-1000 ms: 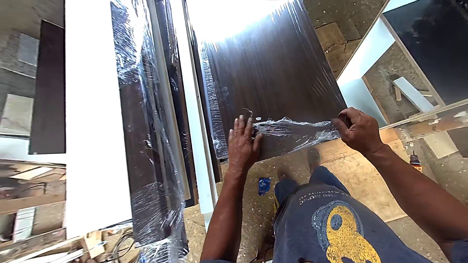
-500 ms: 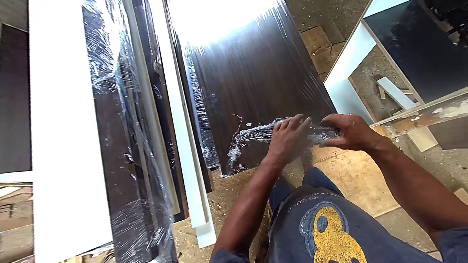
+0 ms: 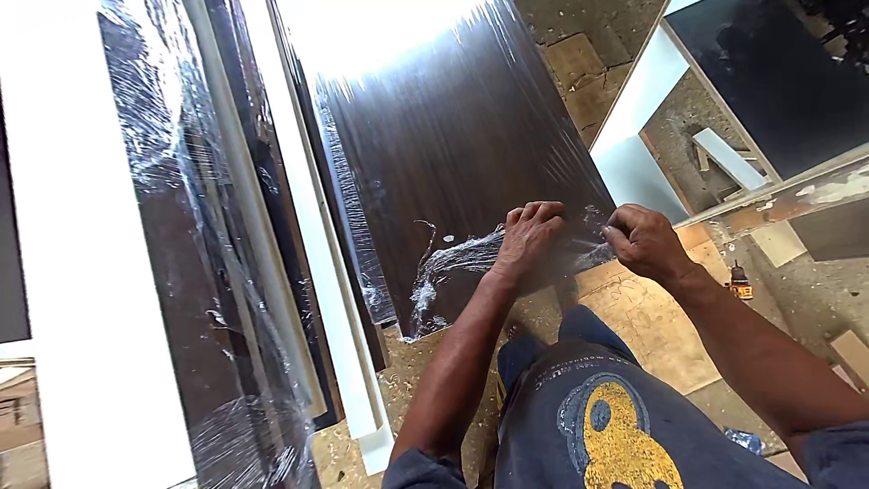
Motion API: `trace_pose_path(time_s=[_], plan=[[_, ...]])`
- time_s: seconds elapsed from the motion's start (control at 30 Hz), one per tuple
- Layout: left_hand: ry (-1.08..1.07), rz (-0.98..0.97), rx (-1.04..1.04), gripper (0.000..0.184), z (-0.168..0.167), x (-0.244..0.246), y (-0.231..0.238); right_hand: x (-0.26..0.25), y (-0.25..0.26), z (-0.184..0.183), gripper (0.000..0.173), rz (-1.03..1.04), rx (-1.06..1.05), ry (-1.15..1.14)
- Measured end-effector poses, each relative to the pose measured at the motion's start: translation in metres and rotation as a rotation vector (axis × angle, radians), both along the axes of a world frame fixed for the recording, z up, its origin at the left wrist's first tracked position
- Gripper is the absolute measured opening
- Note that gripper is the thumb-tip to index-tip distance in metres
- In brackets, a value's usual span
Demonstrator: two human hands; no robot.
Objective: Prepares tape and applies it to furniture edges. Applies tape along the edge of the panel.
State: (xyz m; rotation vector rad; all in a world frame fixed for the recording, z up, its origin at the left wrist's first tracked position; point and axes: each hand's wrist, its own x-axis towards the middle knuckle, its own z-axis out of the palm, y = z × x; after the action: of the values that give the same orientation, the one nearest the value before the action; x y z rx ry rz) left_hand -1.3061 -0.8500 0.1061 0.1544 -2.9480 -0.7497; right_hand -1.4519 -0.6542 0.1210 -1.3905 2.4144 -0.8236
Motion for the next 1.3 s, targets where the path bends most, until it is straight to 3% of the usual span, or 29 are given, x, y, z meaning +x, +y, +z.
trace_pose_path(time_s=[0.13,0.27,0.37,0.43,0.53,0.6,0.7,0.8,1.0,1.1,1.2,1.3], plan=[[0.047,0.042,0.003,0.015,-0.005,0.0,0.002,-0.004,-0.002,-0.002,0.017,-0.127,0.031,-0.078],[0.14,0.247,-0.038,0.02,-0.007,-0.006,0.008,-0.014,0.003,-0.013,0.028,-0.299,-0.063,-0.237],[0.246,0.336,-0.035,0.034,0.017,0.012,0.019,-0.012,0.006,-0.007,0.041,-0.315,-0.08,-0.069],[0.275,0.307,-0.022,0.042,0.028,0.042,0.032,-0.004,0.008,0.0,0.04,-0.27,-0.165,0.121],[-0.048,0.355,-0.031,0.06,0.017,0.11,0.044,0.016,0.003,0.015,0.042,0.008,-0.259,0.255],[-0.225,0.452,-0.099,0.069,0.004,0.148,0.029,0.027,-0.014,0.015,0.043,0.172,-0.234,0.262],[-0.255,0.572,-0.178,0.07,-0.003,0.178,-0.005,0.023,-0.043,-0.009,0.048,0.227,-0.097,0.297],[-0.239,0.674,-0.175,0.074,-0.005,0.176,-0.029,0.016,-0.058,-0.018,0.052,0.203,-0.011,0.364],[-0.268,0.778,-0.229,0.08,-0.005,0.143,-0.065,0.004,-0.079,-0.007,0.043,0.082,0.004,0.439],[-0.267,0.851,-0.193,0.072,-0.003,0.147,-0.066,-0.013,-0.08,-0.001,0.046,-0.105,0.082,0.321],[-0.24,1.017,-0.159,0.073,-0.007,0.171,-0.052,-0.033,-0.055,0.001,0.054,-0.264,0.153,-0.002],[-0.078,1.157,-0.11,0.066,-0.017,0.199,-0.022,-0.037,-0.017,-0.015,0.056,-0.269,0.093,-0.352]])
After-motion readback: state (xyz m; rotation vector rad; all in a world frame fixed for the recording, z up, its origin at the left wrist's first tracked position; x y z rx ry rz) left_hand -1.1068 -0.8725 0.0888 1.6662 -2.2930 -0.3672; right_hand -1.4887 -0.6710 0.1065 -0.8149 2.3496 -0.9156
